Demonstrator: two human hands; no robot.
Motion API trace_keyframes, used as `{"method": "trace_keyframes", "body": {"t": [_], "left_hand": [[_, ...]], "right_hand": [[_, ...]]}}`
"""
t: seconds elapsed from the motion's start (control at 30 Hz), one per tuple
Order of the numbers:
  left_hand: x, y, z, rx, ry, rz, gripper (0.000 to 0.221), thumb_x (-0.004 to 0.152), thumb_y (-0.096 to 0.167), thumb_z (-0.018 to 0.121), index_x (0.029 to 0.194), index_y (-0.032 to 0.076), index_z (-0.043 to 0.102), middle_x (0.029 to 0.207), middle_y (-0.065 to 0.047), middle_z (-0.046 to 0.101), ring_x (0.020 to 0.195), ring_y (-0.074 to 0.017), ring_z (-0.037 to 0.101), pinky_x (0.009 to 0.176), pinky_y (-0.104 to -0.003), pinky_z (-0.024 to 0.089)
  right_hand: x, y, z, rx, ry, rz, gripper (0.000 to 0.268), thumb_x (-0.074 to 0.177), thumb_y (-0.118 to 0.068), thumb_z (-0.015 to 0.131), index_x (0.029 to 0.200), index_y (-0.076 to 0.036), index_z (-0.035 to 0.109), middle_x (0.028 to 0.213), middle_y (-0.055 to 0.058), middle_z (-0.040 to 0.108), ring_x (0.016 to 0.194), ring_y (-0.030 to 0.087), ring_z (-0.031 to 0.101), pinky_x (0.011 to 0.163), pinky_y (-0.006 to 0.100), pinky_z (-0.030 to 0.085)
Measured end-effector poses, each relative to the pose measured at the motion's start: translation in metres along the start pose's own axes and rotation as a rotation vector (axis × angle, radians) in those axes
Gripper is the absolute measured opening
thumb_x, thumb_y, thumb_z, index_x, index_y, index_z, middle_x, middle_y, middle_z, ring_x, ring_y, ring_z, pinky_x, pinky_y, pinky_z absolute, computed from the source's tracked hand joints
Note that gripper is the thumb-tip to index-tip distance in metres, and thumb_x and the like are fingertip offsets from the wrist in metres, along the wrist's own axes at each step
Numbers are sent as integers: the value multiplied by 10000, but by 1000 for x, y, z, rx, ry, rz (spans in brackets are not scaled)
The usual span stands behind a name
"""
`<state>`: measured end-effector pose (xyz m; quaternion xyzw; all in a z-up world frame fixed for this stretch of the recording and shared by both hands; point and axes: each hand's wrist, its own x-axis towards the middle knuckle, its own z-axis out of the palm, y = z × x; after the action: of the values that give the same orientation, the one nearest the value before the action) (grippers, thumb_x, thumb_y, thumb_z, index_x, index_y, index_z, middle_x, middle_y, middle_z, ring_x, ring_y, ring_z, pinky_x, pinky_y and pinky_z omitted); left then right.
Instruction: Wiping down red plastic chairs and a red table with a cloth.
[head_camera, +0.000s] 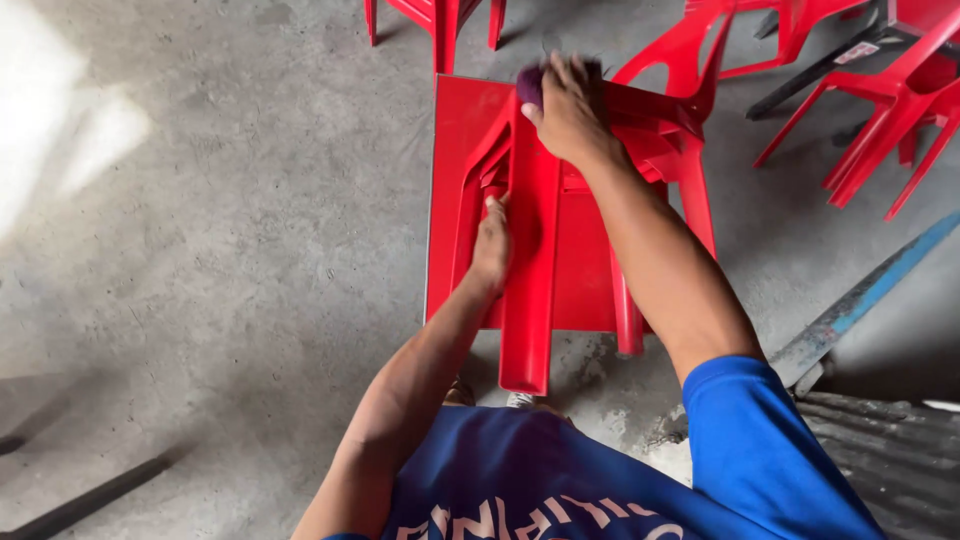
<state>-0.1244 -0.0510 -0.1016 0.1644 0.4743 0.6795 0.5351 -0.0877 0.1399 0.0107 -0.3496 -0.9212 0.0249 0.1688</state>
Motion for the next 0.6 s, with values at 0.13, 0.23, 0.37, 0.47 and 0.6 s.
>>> {"method": "trace_keyframes", "body": {"t": [0.13, 0.23, 0.37, 0.47, 0.6], "left_hand": [[9, -26, -4, 150, 72, 78, 835, 1076, 645, 191, 1522, 20, 519, 1229, -120, 680, 1073, -161, 566, 1033, -316, 444], [46, -65, -35, 202, 171, -35, 938, 1153, 647, 155, 1272, -130, 668, 1154, -311, 699, 984, -252, 618, 980, -479, 514], [3, 18, -28, 31, -83, -41, 967, 1051, 682, 98, 1280, -85, 640, 1177, -252, 739, 1104, -319, 734, 995, -443, 592], [-7, 18, -15, -319, -136, -65, 851, 1010, 671, 169, 1484, 34, 475, 1395, -182, 622, 1278, -302, 623, 1121, -436, 489], [-16, 2, 2, -262, -202, -13, 884, 1013, 673, 92, 1524, 33, 423, 1421, -188, 591, 1312, -284, 584, 1151, -411, 450]], "right_hand": [[-8, -34, -8, -210, -267, -61, 614, 1047, -301, 557, 1367, 219, 482, 1347, 322, 578, 1386, 469, 399, 1208, 653, 143], [-76, -62, -17, -105, -169, -185, 574, 1034, -273, 559, 1362, 197, 525, 1257, 333, 634, 1351, 424, 470, 1223, 652, 126], [-152, -125, -78, 76, -370, -220, 434, 947, -244, 611, 1225, 91, 614, 1244, 294, 644, 1330, 433, 486, 1213, 660, 62], [-174, -120, -72, -111, -363, -240, 605, 891, -293, 654, 1320, 126, 572, 1278, 288, 639, 1375, 395, 508, 1271, 559, 98], [-133, -76, -47, -51, -324, -82, 462, 870, -90, 607, 1312, 39, 620, 1276, 252, 648, 1386, 369, 454, 1197, 695, 42]]}}
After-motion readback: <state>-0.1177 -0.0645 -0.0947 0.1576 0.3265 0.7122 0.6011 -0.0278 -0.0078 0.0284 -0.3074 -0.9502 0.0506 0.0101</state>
